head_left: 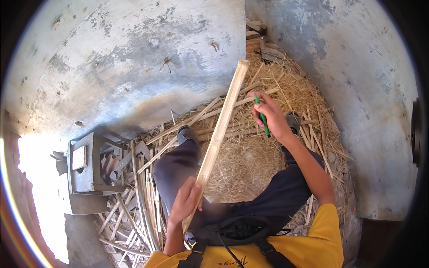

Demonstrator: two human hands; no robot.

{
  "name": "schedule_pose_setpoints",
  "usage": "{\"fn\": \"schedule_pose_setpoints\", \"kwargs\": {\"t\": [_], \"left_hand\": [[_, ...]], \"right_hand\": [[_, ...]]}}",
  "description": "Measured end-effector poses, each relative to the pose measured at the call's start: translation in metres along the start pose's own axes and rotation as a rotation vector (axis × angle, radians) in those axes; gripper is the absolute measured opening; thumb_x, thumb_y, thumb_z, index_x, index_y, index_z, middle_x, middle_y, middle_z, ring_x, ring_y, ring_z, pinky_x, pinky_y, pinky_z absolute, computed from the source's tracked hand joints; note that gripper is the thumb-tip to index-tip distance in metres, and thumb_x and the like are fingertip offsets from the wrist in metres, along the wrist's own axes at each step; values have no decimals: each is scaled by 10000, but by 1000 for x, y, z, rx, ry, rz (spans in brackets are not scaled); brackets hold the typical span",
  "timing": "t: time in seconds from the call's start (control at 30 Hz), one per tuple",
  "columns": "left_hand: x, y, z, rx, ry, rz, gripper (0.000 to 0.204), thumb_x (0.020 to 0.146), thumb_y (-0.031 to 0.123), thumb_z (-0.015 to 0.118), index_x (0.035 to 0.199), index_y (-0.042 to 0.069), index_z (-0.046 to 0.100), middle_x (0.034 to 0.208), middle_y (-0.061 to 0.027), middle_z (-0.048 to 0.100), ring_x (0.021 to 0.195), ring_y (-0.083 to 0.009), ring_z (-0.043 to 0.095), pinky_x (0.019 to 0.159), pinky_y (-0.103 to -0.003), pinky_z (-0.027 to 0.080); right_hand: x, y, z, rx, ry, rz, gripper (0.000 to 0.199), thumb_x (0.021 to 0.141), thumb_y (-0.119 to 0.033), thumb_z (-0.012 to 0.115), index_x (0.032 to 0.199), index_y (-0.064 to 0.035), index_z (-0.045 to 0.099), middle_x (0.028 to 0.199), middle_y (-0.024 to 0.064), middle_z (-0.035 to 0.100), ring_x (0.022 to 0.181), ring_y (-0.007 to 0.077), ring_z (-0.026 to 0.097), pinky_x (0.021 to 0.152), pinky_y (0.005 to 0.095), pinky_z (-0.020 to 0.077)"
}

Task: The person whittles a thin wooden strip using a utility knife while seated, stripping small shavings from the edges and tip of the wood.

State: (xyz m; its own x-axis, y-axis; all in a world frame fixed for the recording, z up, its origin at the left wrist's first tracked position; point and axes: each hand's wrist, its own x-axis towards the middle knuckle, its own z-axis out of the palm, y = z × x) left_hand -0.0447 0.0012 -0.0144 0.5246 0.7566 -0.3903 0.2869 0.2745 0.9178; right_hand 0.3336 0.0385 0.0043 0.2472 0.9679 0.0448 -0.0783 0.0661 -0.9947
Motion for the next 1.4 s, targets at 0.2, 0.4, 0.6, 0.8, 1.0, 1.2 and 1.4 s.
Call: {"fn": "schedule_pose_setpoints", "kwargs": {"t": [0.2,0.4,0.6,0.8,1.0,1.2,1.4], "left_hand": [[7,6,6,42,99,50,219,1140,207,591,1044,9,586,705,-53,568,594,-117,557,556,-300,479],[15,23,14,278,179,131,330,1040,244,772,1047,-12,565,765,-95,565,714,-137,495,632,-357,452],[21,24,17,211,163,140,294,1075,237,722,1051,-9,562,764,-123,577,717,-148,516,652,-366,461],[21,40,21,265,174,202,287,1133,245,605,1043,-18,533,752,-207,591,657,-316,560,642,-451,442],[19,37,30,465,241,293,318,1150,257,565,1011,-17,484,719,-278,572,724,-543,573,634,-576,392],[21,35,36,533,317,354,323,1134,264,595,1030,-21,482,737,-314,590,734,-560,580,638,-617,389],[22,24,37,565,295,280,326,1118,267,622,1035,-19,489,733,-315,596,726,-570,575,639,-635,390]], "right_hand": [[-15,9,12,-598,-111,-476,380,1123,-250,584,1390,15,642,940,65,665,735,165,600,696,318,506],[-35,-1,32,-667,-188,-496,351,1022,-237,738,1309,-37,713,1138,151,790,934,288,790,791,381,615],[-47,4,49,-806,-205,-589,305,1018,-337,753,1189,-85,743,980,97,777,764,292,766,653,384,599],[-52,11,60,-862,-123,-696,292,1002,-363,775,1154,-115,763,882,51,746,622,252,712,522,376,537],[-54,4,63,-861,-110,-725,306,994,-368,786,1178,-124,776,853,40,736,596,239,699,501,371,523],[-58,1,64,-899,-123,-715,290,965,-289,821,1172,-89,790,821,51,721,588,231,681,511,354,516],[-43,2,54,-830,23,-709,283,964,-278,821,1171,-86,802,886,60,771,599,235,693,513,352,516]]}}
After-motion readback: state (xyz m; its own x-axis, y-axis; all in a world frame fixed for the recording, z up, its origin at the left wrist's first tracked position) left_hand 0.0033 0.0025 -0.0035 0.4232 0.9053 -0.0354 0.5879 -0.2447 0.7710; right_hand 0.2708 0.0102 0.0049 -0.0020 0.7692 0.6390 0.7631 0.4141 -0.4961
